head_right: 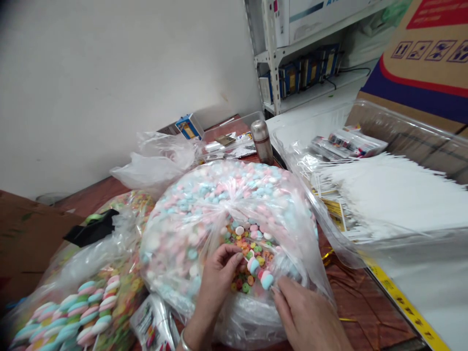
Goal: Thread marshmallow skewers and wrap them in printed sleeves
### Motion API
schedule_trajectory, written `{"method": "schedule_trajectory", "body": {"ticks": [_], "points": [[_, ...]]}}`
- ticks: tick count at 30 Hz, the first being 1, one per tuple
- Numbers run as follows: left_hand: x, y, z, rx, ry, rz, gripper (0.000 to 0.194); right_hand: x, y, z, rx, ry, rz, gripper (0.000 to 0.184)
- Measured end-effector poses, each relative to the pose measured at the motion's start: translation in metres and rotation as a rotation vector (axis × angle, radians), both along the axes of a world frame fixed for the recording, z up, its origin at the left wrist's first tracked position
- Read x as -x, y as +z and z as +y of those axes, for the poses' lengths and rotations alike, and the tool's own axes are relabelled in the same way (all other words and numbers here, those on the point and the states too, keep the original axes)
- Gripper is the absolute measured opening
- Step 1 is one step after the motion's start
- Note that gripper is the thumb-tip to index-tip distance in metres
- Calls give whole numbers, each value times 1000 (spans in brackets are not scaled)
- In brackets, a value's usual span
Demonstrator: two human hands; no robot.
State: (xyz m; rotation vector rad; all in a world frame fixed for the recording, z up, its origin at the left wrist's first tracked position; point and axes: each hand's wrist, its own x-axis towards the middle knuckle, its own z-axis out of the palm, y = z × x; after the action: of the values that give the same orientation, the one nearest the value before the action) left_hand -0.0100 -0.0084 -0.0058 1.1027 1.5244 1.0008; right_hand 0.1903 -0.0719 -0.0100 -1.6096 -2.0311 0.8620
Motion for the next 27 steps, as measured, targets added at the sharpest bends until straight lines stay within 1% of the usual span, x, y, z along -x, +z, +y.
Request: {"method": "schedule_trajectory", "body": {"ticks": [2, 5, 10, 12, 14, 16, 18, 20, 21, 22, 24, 25, 27], "points": [[-2, -2, -1, 65, -3, -75, 15, 0, 1, 1, -17, -18, 21, 28], [-6, -4, -3, 128, -14, -116, 21, 0, 3, 1, -34, -41, 35, 28], [-10, -4, -7, 162, -26, -165, 25, -2, 0, 2, 0, -56, 59, 30], [-10, -2, -8, 150, -26, -134, 26, -4, -2, 2, 21, -65, 88, 31], [-9, 3, -9, 68, -71, 34, 22, -8, -5, 2, 48, -71, 116, 32], [-9, 7, -10, -85, -175, 305, 16, -12, -7, 1, 69, -75, 134, 32], [-9, 10, -11, -216, -286, 559, 15, -14, -8, 0, 67, -78, 145, 31], [-10, 11, -12, -251, -368, 716, 17, -15, -6, 0, 39, -87, 157, 30], [-10, 10, -12, -248, -391, 753, 18, -15, -5, -1, 21, -92, 164, 30], [-11, 10, -12, -248, -397, 762, 18, -15, -3, -1, 5, -97, 172, 31], [-11, 10, -11, -251, -352, 685, 17, -15, 1, -1, -20, -101, 188, 32], [-11, 10, -11, -234, -304, 598, 15, -14, 3, -1, -29, -101, 196, 32], [-11, 10, -9, -102, -183, 317, 12, -13, 7, -1, -45, -96, 206, 32]]}}
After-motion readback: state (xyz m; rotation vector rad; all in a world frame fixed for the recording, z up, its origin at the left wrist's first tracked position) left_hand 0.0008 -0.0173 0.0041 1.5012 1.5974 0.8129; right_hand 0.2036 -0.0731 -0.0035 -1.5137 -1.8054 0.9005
